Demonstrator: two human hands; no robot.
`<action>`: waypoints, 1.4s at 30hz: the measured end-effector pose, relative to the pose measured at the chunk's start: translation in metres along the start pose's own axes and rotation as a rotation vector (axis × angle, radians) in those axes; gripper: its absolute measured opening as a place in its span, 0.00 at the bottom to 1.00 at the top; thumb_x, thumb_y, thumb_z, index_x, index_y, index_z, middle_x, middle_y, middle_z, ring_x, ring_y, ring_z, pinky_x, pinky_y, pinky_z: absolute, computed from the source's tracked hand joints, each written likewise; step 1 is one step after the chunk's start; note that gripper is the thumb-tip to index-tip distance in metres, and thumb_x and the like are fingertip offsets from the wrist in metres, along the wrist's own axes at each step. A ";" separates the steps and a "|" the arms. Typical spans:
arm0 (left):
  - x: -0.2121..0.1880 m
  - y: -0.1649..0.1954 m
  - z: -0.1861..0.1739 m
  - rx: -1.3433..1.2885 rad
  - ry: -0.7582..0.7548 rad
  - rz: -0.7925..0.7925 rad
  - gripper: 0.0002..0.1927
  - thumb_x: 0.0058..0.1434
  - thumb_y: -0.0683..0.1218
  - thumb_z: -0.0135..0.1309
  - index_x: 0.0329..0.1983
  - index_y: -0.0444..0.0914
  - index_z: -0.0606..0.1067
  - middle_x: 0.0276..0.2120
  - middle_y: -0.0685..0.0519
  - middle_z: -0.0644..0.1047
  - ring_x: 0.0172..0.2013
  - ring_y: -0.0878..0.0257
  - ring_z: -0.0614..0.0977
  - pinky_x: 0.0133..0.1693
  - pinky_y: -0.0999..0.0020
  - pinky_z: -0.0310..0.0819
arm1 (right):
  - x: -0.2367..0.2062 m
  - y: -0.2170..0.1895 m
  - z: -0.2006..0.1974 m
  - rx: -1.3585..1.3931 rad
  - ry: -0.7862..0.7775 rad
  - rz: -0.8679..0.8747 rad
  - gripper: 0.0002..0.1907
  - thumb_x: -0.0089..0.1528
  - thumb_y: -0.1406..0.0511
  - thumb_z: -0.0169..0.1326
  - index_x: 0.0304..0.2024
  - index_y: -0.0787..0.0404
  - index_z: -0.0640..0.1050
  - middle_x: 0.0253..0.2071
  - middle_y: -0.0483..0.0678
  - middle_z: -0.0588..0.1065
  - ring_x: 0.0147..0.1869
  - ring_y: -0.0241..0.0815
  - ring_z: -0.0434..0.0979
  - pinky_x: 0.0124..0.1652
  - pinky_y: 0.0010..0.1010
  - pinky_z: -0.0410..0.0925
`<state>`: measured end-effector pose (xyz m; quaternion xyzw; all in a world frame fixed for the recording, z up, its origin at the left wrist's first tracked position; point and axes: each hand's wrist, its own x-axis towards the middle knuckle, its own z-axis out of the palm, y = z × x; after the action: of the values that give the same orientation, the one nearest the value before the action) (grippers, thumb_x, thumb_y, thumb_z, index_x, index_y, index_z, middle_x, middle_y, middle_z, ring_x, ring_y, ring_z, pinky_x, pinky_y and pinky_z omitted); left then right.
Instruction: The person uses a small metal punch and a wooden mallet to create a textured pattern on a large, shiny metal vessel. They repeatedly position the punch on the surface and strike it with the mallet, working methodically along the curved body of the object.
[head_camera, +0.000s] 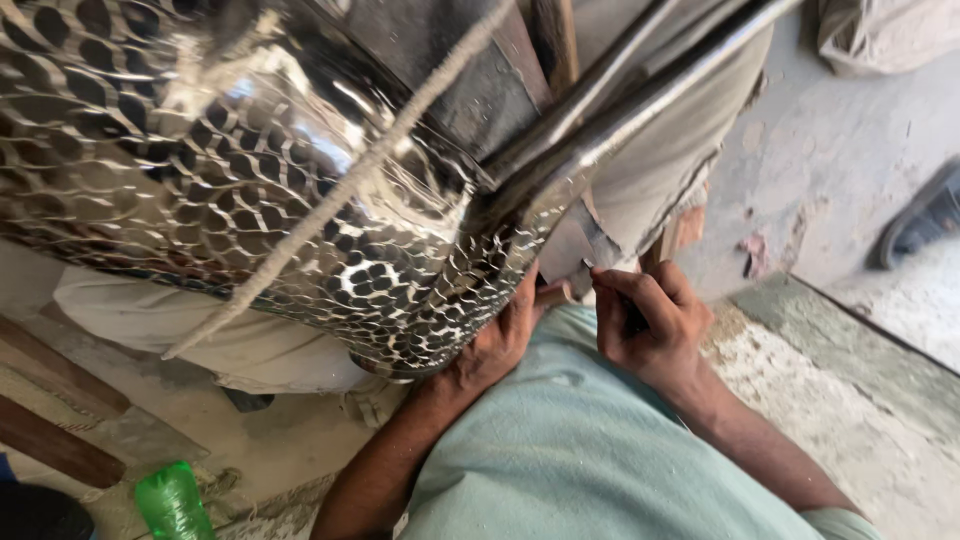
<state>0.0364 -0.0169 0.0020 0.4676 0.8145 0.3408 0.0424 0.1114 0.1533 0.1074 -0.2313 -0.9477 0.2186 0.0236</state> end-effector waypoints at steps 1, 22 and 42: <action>-0.003 -0.002 -0.001 -0.015 -0.009 0.000 0.29 0.69 0.51 0.57 0.67 0.29 0.66 0.57 0.35 0.76 0.58 0.45 0.81 0.60 0.52 0.77 | 0.005 -0.001 0.000 0.026 0.002 -0.037 0.10 0.62 0.74 0.61 0.45 0.58 0.82 0.32 0.45 0.70 0.30 0.35 0.70 0.29 0.29 0.66; -0.008 0.000 0.000 0.195 -0.065 0.044 0.14 0.76 0.50 0.52 0.54 0.35 0.78 0.52 0.39 0.77 0.50 0.47 0.80 0.50 0.49 0.77 | 0.009 -0.013 0.000 0.036 -0.036 -0.085 0.08 0.62 0.75 0.63 0.44 0.64 0.82 0.35 0.51 0.70 0.30 0.40 0.71 0.29 0.30 0.64; -0.016 0.002 0.018 0.191 0.107 0.000 0.16 0.78 0.56 0.48 0.51 0.40 0.76 0.54 0.36 0.73 0.56 0.47 0.74 0.61 0.39 0.65 | 0.010 -0.009 0.001 0.032 -0.101 -0.073 0.06 0.64 0.76 0.62 0.43 0.65 0.83 0.31 0.49 0.69 0.27 0.34 0.67 0.26 0.25 0.60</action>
<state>0.0541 -0.0198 -0.0149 0.4507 0.8443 0.2862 -0.0460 0.0988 0.1500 0.1097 -0.1850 -0.9518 0.2442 -0.0126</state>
